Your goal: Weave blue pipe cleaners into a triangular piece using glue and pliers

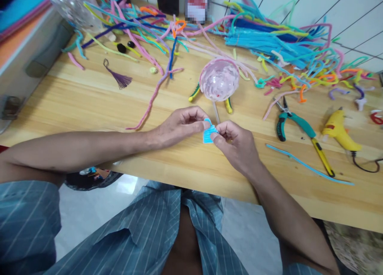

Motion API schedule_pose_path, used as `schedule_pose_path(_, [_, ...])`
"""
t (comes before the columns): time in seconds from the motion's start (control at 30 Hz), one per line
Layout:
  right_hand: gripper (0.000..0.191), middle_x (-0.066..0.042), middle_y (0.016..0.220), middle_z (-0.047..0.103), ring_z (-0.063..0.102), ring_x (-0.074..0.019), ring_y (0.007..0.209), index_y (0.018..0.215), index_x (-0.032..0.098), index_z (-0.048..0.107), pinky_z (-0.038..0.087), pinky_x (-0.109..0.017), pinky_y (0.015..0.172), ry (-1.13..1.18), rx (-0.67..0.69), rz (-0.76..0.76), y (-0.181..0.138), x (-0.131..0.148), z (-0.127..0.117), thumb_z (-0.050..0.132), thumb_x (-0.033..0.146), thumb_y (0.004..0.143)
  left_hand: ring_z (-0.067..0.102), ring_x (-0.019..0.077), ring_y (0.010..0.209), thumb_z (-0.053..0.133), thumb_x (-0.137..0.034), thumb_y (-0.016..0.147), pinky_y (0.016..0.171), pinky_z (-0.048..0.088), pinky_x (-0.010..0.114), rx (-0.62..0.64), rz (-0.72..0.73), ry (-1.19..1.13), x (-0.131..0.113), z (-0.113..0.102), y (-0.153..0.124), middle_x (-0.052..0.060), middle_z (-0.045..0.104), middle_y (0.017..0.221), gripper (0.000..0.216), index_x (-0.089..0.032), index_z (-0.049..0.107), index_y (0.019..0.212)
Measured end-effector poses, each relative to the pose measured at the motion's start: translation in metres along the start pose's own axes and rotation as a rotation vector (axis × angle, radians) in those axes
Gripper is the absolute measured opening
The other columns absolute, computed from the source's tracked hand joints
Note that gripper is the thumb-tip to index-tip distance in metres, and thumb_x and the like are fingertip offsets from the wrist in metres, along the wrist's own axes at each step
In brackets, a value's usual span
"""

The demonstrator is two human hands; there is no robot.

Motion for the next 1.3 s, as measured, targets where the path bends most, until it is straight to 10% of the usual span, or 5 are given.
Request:
schedule_pose_path(0.4, [0.020,-0.001,0.066,0.067,0.060,-0.0185,0.060,0.082,0.029,0.072,0.050,-0.034,0.058,0.037,-0.013,0.012,0.001,0.001,-0.015,0.066,0.042,0.095,0.042,0.0071,0.058,0.071,-0.031,0.091,0.057,0.036,0.024,-0.157,0.012,0.026,0.000,-0.018,0.003,-0.005,0.055,0.069,0.018,-0.016,0.063,0.085])
schedule_pose_path(1.3, [0.008,0.001,0.075,0.073,0.064,-0.0151,0.065,0.089,0.025,0.072,0.051,-0.030,0.062,-0.052,-0.087,-0.123,-0.004,0.001,-0.007,0.077,0.031,0.087,0.058,0.0127,0.081,0.075,-0.062,0.088,0.076,0.047,0.028,-0.015,0.098,0.107,-0.005,-0.007,0.002,0.002,0.066,0.087,0.049,-0.014,0.067,0.095])
Point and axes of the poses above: each hand's wrist, its own y-axis towards the middle knuckle, its own z-axis out of the palm, x = y × z, the point moved 10 cm from there along y, towards the middle knuckle
